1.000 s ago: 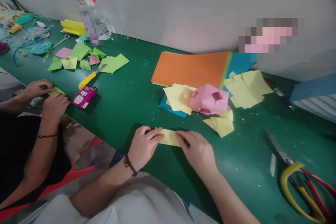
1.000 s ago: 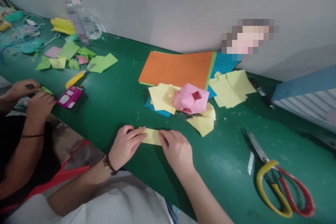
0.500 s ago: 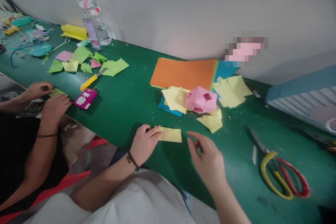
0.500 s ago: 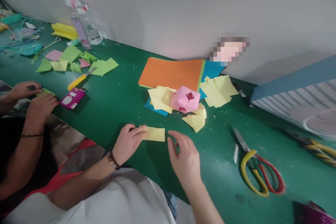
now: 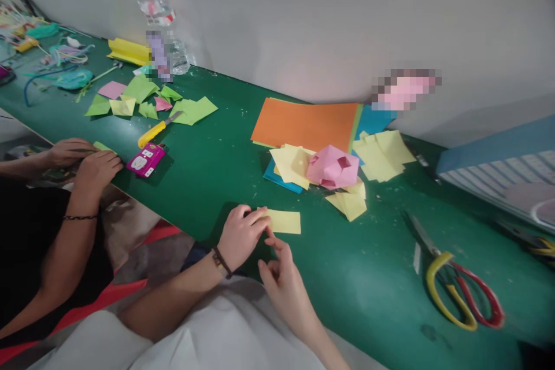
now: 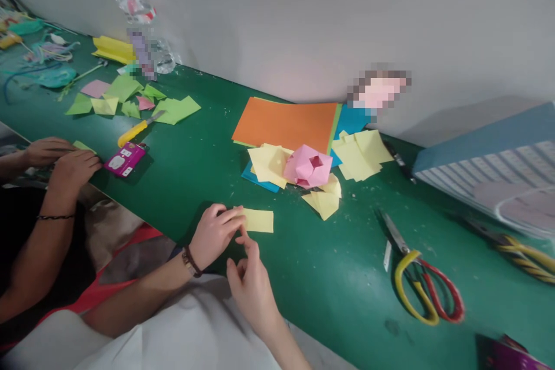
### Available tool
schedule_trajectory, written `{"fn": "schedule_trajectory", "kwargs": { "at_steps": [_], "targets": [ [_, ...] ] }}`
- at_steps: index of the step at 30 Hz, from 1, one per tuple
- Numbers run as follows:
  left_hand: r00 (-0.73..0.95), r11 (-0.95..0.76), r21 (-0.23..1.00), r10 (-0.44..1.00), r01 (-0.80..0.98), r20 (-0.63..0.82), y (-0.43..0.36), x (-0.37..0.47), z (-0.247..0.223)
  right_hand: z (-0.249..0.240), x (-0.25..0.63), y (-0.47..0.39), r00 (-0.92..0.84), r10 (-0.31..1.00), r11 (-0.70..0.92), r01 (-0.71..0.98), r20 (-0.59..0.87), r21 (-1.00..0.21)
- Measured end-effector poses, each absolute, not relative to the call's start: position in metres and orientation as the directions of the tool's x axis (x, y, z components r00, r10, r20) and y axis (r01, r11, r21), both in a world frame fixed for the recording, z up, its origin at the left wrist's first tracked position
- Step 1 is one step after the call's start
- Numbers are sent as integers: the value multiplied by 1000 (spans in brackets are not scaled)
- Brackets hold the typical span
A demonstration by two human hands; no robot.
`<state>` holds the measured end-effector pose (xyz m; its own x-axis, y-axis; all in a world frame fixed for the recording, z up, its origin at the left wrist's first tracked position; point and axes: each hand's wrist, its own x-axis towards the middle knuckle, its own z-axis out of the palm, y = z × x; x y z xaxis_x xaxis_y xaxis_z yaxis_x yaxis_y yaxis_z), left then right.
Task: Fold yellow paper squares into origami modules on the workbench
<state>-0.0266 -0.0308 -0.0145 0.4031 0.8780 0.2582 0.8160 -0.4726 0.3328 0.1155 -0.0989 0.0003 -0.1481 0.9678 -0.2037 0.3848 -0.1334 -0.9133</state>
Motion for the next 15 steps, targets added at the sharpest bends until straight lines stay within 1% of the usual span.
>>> {"fn": "schedule_trajectory", "kwargs": {
  "at_steps": [4,8,10,12,13,15],
  "targets": [
    [400,-476,334,875,814,272,-30,-26,-12,-1,121,-102,-87,965,-196,379,-246,-905],
    [405,-486,326,868,811,288,-29,-27,-10,-3,140,-107,56,968,-246,407,-244,-880],
    [408,-490,317,865,812,292,-30,-27,-9,-3,154,-108,131,967,-254,459,-218,-852],
    [411,-490,307,864,816,290,-30,-27,-9,-1,167,-107,185,972,-224,564,-142,-795],
    [413,-492,300,863,817,290,-30,-26,-9,0,172,-104,198,977,-187,634,-76,-751],
    [420,-497,288,860,819,290,-29,-27,-9,3,177,-96,181,977,-73,773,109,-631]
  ]
}}
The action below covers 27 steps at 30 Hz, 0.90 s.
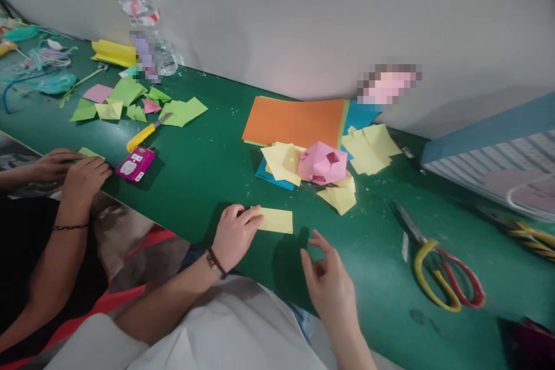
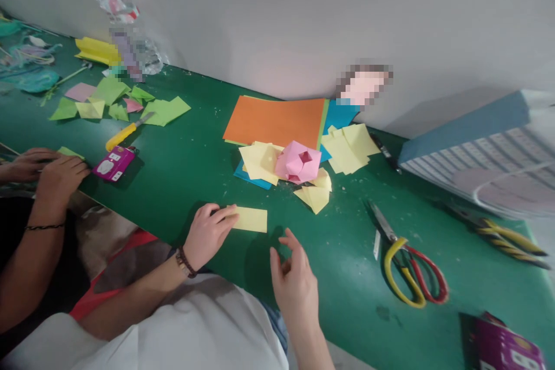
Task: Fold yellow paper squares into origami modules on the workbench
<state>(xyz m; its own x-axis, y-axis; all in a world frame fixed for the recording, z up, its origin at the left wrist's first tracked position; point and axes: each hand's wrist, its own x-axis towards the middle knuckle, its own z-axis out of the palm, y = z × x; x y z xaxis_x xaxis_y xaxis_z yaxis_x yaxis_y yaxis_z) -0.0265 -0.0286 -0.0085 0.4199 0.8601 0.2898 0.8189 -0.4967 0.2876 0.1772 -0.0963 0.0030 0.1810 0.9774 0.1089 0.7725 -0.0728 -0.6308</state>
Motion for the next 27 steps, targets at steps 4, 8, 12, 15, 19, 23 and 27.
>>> {"fn": "schedule_trajectory", "kwargs": {
  "at_steps": [4,8,12,15,19,23,27],
  "targets": [
    [468,-532,277,843,800,267,-24,-30,-8,4,167,-72,-27,940,153,924,340,-350],
    [528,-572,313,820,758,220,-19,-36,-6,-4,148,-56,-137,934,220,949,330,-227],
    [566,-587,334,807,737,168,-16,-40,-3,-11,135,-54,-154,934,226,953,323,-200],
    [584,-593,328,800,735,137,-13,-42,-1,-12,125,-55,-170,932,239,952,319,-191],
    [616,-609,324,782,724,93,-9,-46,-1,-11,112,-56,-188,930,258,946,316,-197],
    [637,-626,315,767,714,81,-4,-48,-4,-13,100,-55,-192,924,273,937,330,-219],
    [631,-616,337,772,712,79,-2,-48,-6,-14,88,-55,-198,918,300,913,344,-277]
  ]
}}
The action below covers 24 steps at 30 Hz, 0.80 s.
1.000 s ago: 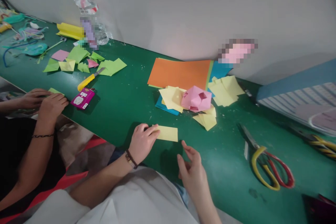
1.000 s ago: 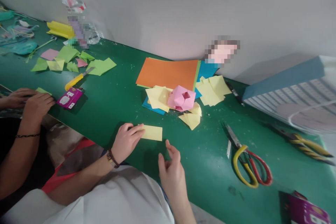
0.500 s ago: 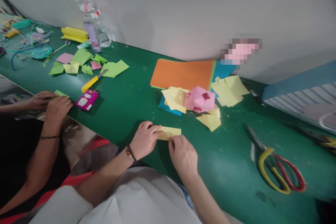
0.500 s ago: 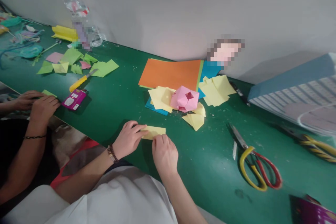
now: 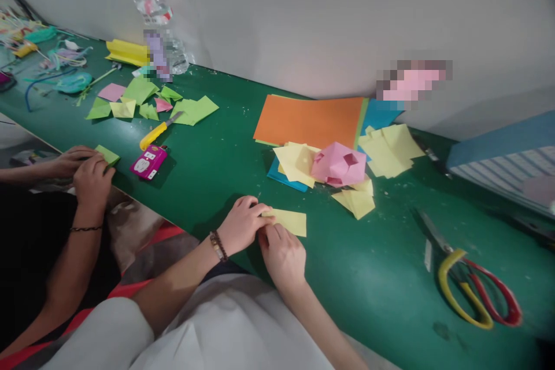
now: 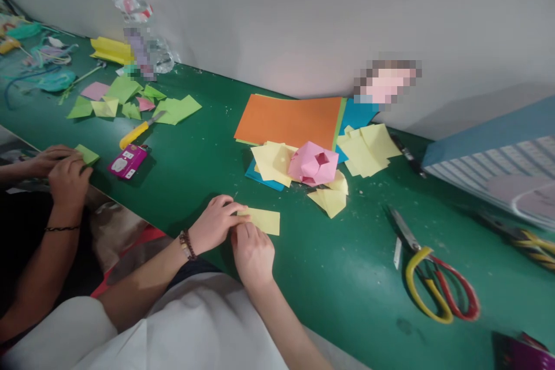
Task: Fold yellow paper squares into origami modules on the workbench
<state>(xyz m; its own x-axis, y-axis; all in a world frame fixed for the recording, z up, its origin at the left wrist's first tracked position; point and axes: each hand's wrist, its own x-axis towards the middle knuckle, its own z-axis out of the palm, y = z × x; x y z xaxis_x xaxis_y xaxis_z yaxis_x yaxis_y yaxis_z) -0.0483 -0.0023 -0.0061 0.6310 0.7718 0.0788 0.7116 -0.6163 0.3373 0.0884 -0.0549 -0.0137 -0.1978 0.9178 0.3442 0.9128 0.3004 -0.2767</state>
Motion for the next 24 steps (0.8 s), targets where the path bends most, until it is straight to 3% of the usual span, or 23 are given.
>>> {"fn": "schedule_trajectory", "kwargs": {
  "at_steps": [5,8,10,14,18,21,24],
  "targets": [
    [614,-584,402,787,705,66,-4,-48,-8,-1,117,-51,-185,921,321,858,343,-401],
    [583,-569,445,803,692,119,-6,-47,-10,4,157,-43,94,953,64,868,289,-492],
    [565,-566,468,809,679,161,-6,-46,-12,4,177,-39,160,968,-48,874,192,-483],
    [550,-575,494,807,652,214,-6,-45,-13,-4,182,-35,147,989,-120,866,17,-485],
    [519,-579,519,810,629,274,-7,-43,-10,-9,172,-36,128,992,-100,807,7,-583],
    [371,-514,593,858,620,356,-11,-41,-4,-7,174,-34,159,987,-115,696,-4,-709],
    [108,-355,773,929,526,354,-21,-36,0,-1,179,-31,182,964,-259,504,-192,-824]
  ]
}}
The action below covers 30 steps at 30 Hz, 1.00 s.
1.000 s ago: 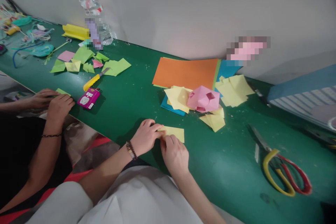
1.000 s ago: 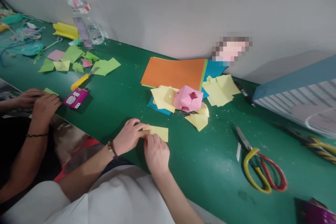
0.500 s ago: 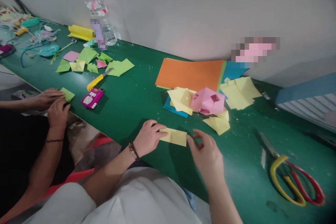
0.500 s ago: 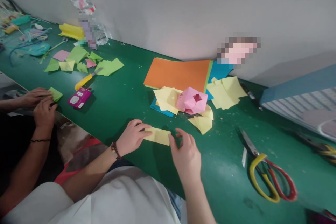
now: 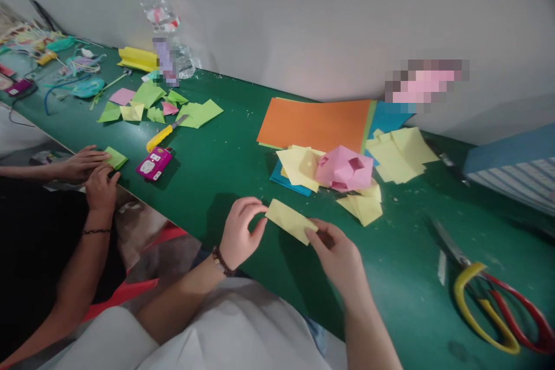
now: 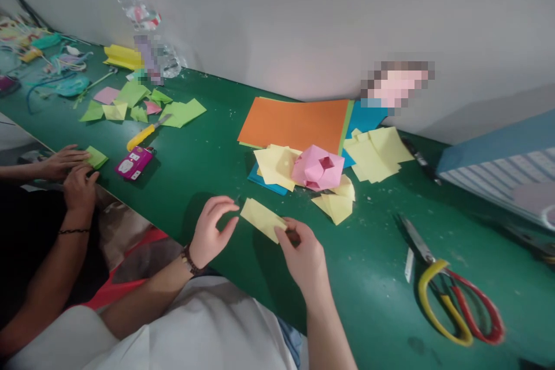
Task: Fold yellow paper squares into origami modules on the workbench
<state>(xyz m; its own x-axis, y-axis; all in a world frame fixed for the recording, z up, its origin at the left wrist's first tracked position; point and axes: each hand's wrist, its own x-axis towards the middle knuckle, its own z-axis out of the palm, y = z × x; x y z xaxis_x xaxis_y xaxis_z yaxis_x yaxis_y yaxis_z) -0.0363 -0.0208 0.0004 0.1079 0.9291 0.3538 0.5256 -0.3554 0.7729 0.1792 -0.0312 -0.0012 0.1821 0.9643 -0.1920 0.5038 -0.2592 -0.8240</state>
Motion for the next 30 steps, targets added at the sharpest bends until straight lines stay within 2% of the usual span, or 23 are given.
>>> {"fn": "schedule_trajectory", "kwargs": {
  "at_steps": [2,4,6,8,13,16,19,22,25,30],
  "targets": [
    [6,-185,921,981,342,195,-28,-31,1,4,180,-31,174,931,-365,375,-322,-852],
    [46,76,992,996,105,-81,-34,-25,2,8,177,-32,166,914,-403,272,-370,-874],
    [152,327,940,938,-98,-310,-36,-18,3,11,171,-35,175,919,-383,186,-353,-905],
    [205,449,860,890,-240,-407,-35,-12,6,12,165,-38,190,930,-343,139,-315,-929],
    [139,477,782,876,-402,-463,-26,-6,13,8,155,-46,213,953,-263,237,-214,-935],
    [105,475,773,872,-420,-478,-24,-6,14,6,152,-50,205,978,-117,399,-36,-909],
    [85,470,777,872,-418,-482,-25,-7,13,6,151,-52,127,962,124,583,241,-803],
    [93,454,776,881,-437,-463,-27,-7,14,8,149,-52,-6,892,318,719,453,-618],
    [103,446,775,886,-447,-451,-27,-8,16,9,147,-52,-131,842,427,755,524,-497],
    [98,480,778,869,-406,-486,-26,-11,20,11,143,-56,-243,811,511,739,533,-440]
  ]
}}
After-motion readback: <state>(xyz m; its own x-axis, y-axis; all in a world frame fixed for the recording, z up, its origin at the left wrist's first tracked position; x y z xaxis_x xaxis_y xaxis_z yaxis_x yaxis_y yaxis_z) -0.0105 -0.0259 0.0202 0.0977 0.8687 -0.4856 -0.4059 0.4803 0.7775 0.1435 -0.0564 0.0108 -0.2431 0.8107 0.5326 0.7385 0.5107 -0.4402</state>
